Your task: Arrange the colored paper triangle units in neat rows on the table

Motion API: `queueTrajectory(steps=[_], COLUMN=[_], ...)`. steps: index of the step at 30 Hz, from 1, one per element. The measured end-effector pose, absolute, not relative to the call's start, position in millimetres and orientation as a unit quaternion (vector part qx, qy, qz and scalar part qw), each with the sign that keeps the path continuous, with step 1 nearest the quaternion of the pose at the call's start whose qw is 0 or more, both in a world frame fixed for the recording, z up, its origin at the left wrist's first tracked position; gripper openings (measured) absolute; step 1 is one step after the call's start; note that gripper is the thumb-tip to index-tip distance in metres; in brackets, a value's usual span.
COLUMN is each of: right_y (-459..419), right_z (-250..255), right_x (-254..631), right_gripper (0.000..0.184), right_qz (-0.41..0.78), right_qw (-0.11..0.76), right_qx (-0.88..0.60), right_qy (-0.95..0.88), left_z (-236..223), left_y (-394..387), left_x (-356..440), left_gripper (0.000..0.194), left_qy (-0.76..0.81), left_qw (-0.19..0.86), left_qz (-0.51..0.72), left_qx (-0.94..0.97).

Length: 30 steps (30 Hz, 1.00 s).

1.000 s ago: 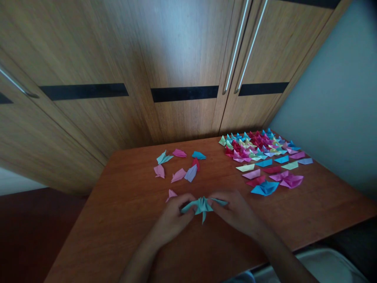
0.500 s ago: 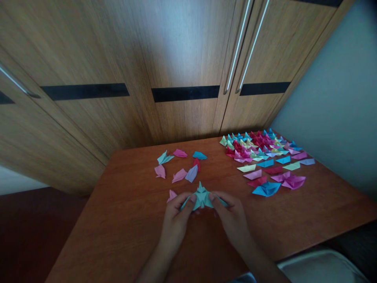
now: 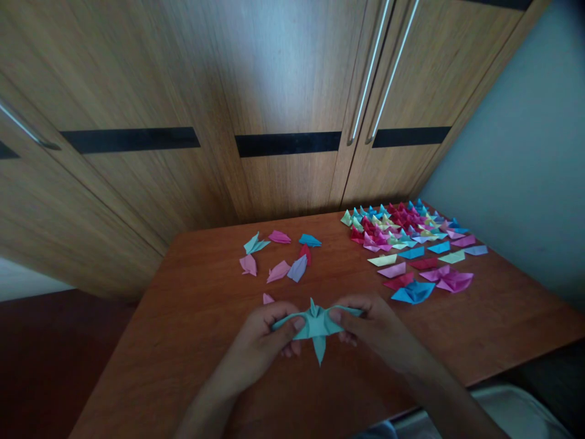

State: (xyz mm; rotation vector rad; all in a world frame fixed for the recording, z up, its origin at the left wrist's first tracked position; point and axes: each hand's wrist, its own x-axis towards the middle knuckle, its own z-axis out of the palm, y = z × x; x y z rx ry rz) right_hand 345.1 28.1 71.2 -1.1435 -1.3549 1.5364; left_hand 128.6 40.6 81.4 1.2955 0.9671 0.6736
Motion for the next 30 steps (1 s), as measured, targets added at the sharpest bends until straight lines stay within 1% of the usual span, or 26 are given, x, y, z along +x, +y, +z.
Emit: queueTrajectory(steps=[4,7,9,12,15,19,21,26,30], right_y=[35,38,38,34,29,23,22,18,17], right_z=[84,86,83,76,67,51,44,42,51], right_x=[353,356,355,352,345,331,324,312,307], right_gripper=[0.029,0.028,0.028,0.028,0.027,0.034,0.038,0.046,0.045], right_qz=[0.633,0.645,0.65,0.658,0.7,0.789,0.814,0.824,0.833], right_qw=[0.318,0.3,0.315,0.361,0.406,0.436,0.453,0.5,0.502], right_qx=[-0.434,-0.43,-0.433,-0.427,-0.388,-0.3,-0.251,-0.168,-0.121], right_qy=[-0.557,-0.555,-0.539,-0.504,-0.441,-0.311,-0.263,-0.205,-0.199], left_z=[90,93,92,83,69,52,48,50,53], left_y=[47,48,47,40,31,20,17,15,15], left_x=[124,125,125,128,134,144,149,155,158], left_gripper=[0.029,0.028,0.029,0.029,0.031,0.032,0.033,0.039,0.034], left_qy=[0.397,0.393,0.398,0.403,0.386,0.34,0.31,0.22,0.157], left_qw=[0.66,0.661,0.657,0.656,0.681,0.754,0.783,0.804,0.807], left_qz=[0.243,0.238,0.258,0.311,0.368,0.424,0.445,0.508,0.532], left_qx=[0.59,0.593,0.586,0.557,0.501,0.368,0.304,0.218,0.201])
